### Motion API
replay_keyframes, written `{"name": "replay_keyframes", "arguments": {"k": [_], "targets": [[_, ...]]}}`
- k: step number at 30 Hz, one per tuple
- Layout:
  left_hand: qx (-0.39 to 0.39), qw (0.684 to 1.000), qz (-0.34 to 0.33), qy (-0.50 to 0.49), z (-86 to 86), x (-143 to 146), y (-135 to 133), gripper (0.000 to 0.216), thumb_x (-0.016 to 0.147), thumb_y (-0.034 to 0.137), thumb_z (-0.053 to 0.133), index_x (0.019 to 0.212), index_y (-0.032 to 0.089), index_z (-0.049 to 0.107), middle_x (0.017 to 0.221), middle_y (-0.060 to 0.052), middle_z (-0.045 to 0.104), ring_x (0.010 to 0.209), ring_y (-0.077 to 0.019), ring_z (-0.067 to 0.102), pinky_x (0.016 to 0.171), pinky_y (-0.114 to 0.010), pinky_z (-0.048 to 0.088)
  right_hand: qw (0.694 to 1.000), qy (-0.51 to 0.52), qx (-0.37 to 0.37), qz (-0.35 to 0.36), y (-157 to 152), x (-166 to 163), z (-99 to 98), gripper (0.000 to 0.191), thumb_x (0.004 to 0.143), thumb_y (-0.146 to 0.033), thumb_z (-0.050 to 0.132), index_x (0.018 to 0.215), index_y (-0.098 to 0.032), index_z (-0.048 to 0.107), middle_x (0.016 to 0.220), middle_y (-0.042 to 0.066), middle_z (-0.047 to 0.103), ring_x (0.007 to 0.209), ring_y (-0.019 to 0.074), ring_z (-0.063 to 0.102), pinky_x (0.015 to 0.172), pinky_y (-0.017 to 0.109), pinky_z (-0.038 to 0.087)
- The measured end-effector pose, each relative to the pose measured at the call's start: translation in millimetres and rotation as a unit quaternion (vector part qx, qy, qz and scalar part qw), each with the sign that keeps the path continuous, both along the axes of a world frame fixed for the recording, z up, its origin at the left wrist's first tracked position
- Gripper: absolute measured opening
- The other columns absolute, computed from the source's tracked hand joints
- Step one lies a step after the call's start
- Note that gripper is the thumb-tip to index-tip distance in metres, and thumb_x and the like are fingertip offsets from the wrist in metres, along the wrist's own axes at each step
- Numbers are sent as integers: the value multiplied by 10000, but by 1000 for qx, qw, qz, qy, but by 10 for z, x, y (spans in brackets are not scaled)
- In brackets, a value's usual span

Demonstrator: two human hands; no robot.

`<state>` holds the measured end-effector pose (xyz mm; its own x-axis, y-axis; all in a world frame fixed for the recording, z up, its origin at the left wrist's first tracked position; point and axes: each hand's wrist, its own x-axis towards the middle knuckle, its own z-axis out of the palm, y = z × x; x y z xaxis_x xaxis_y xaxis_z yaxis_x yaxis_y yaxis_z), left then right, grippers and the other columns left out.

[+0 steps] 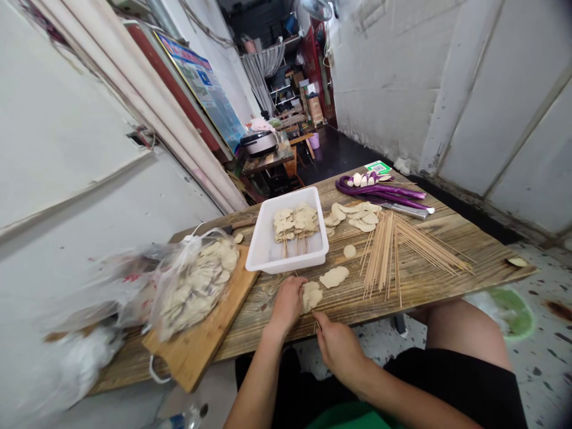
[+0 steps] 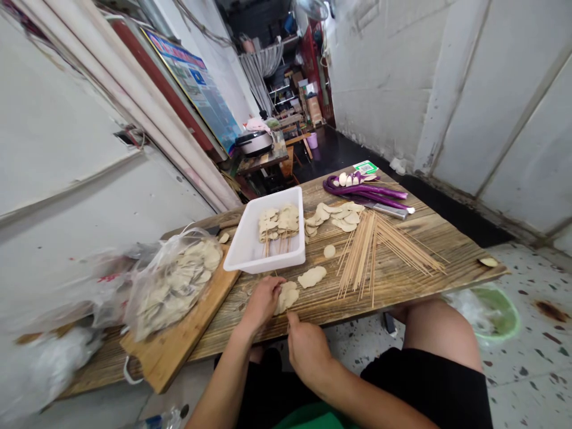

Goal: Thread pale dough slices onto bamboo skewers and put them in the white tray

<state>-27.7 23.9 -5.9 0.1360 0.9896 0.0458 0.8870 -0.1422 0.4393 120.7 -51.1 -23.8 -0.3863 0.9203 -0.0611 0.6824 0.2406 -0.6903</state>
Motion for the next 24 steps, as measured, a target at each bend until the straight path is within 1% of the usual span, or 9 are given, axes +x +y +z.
{"name": "replay_keyframes", "arguments": {"k": [4, 8, 12, 15, 18, 20, 21, 23, 24], "targets": [[-13, 1000, 3, -10, 47, -14, 3, 295, 769, 73, 464, 984, 142, 653, 962, -97, 652, 914, -196, 575, 847, -314, 424, 1000, -14, 2, -2, -2, 15, 21, 394, 860, -121, 409, 1237, -110, 521, 803, 155, 736, 713, 287, 698, 589, 294, 446], [-6, 999, 35, -39, 72, -86, -12, 294, 787, 122, 472, 1031, 151, 634, 985, -88, 667, 913, -199, 590, 849, -329, 428, 1000, -10, 6, -3, -77, 121, -23, 414, 874, -197, 429, 1279, -124, 475, 780, 117, 733, 665, 256, 688, 581, 282, 449], [0, 997, 52, -58, 39, -150, -43, 224, 782, 145, 485, 933, 156, 650, 918, -76, 672, 848, -190, 597, 803, -331, 447, 999, 32, 14, 3, -180, 284, -87, 357, 879, -187, 384, 1198, -143, 537, 768, 80, 726, 662, 217, 682, 591, 261, 460], [-3, 996, 55, -74, 3, -149, -61, 236, 769, 150, 502, 958, 158, 642, 864, -60, 666, 787, -177, 597, 763, -320, 460, 998, 61, 19, 4, -222, 392, -82, 359, 879, -177, 346, 1157, -130, 568, 780, 89, 729, 687, 221, 693, 615, 274, 479], [0, 996, 43, -74, -5, -146, -64, 225, 775, 154, 497, 935, 163, 656, 886, -65, 677, 824, -188, 608, 789, -333, 463, 997, 70, 22, 2, -238, 468, -38, 363, 878, -190, 347, 1145, -129, 584, 809, 97, 735, 715, 225, 701, 646, 281, 500], [14, 996, 50, -71, 14, -178, -62, 225, 788, 149, 481, 919, 166, 663, 931, -71, 685, 876, -198, 612, 828, -351, 456, 997, 70, 24, -3, -243, 508, -19, 359, 878, -200, 353, 1133, -136, 598, 847, 103, 740, 752, 232, 705, 679, 289, 512], [27, 995, 63, -70, 29, -206, -62, 230, 796, 150, 474, 929, 165, 662, 951, -75, 685, 896, -203, 610, 841, -361, 453, 997, 72, 25, -4, -243, 528, -16, 359, 879, -201, 354, 1131, -141, 603, 880, 106, 741, 781, 233, 705, 701, 292, 516], [61, 991, 96, -72, 60, -272, -75, 236, 816, 167, 466, 962, 158, 652, 962, -82, 680, 885, -205, 610, 828, -367, 461, 996, 80, 26, -2, -236, 570, -27, 366, 879, -193, 352, 1135, -148, 609, 949, 106, 736, 839, 231, 701, 747, 298, 520], [79, 989, 102, -76, 71, -300, -90, 234, 828, 185, 464, 971, 157, 646, 961, -83, 676, 871, -202, 609, 810, -363, 470, 996, 84, 26, -1, -227, 594, -38, 370, 880, -190, 349, 1136, -150, 612, 975, 105, 733, 859, 229, 699, 763, 300, 521]]}}
